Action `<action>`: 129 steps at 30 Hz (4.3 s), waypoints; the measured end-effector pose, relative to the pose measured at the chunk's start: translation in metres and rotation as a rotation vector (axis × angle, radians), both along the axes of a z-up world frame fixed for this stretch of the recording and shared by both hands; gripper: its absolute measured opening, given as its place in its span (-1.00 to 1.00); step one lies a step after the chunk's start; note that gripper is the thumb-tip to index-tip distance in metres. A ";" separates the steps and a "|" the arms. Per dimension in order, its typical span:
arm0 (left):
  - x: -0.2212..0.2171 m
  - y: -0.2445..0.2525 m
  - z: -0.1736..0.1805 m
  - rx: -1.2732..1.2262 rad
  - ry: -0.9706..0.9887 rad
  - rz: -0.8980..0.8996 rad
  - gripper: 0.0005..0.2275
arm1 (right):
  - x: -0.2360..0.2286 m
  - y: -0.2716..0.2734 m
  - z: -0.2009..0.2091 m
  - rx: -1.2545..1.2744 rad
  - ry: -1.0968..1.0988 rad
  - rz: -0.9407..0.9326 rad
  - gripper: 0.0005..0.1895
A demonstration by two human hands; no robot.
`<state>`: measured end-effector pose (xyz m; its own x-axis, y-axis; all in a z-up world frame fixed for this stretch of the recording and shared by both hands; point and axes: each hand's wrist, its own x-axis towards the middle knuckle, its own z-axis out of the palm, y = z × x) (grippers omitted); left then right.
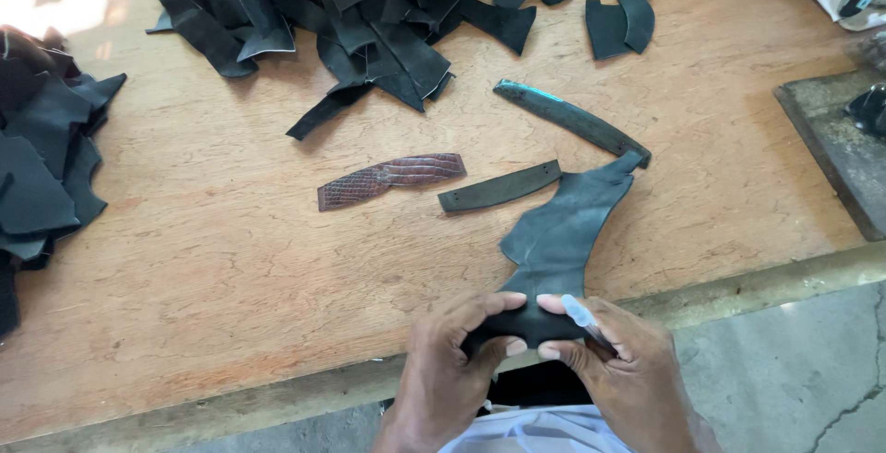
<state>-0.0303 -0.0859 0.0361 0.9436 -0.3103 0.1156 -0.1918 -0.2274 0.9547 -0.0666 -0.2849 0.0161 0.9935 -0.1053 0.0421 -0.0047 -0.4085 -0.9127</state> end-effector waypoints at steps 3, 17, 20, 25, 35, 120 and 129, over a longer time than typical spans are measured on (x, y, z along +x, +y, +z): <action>0.002 -0.003 0.004 0.110 -0.109 0.048 -0.77 | 0.004 0.005 0.001 -0.102 -0.146 0.025 -0.59; 0.003 0.009 0.002 0.169 -0.125 -0.080 -0.66 | 0.016 -0.007 0.000 -0.239 -0.321 0.144 -0.62; 0.001 0.008 -0.006 0.157 -0.248 -0.044 -0.72 | 0.015 -0.008 -0.006 -0.206 -0.299 0.164 -0.67; -0.001 0.005 -0.018 0.130 -0.291 -0.036 -0.81 | 0.012 -0.002 -0.017 -0.176 -0.333 0.123 -0.76; 0.028 0.086 0.001 -0.004 0.317 -0.143 -0.57 | 0.030 -0.031 0.008 -0.290 0.271 0.164 -0.28; 0.024 0.108 -0.019 0.200 0.156 0.570 -0.55 | 0.217 -0.060 0.055 -0.919 0.379 0.430 -0.49; 0.021 0.115 -0.039 -0.013 -0.004 0.607 -0.60 | 0.225 -0.089 0.052 -0.779 0.267 0.421 -0.54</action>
<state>-0.0090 0.0295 -0.0025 0.9511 0.2847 0.1197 -0.0350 -0.2856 0.9577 0.1588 -0.3739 0.0678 0.9302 0.2288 -0.2871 0.1127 -0.9222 -0.3699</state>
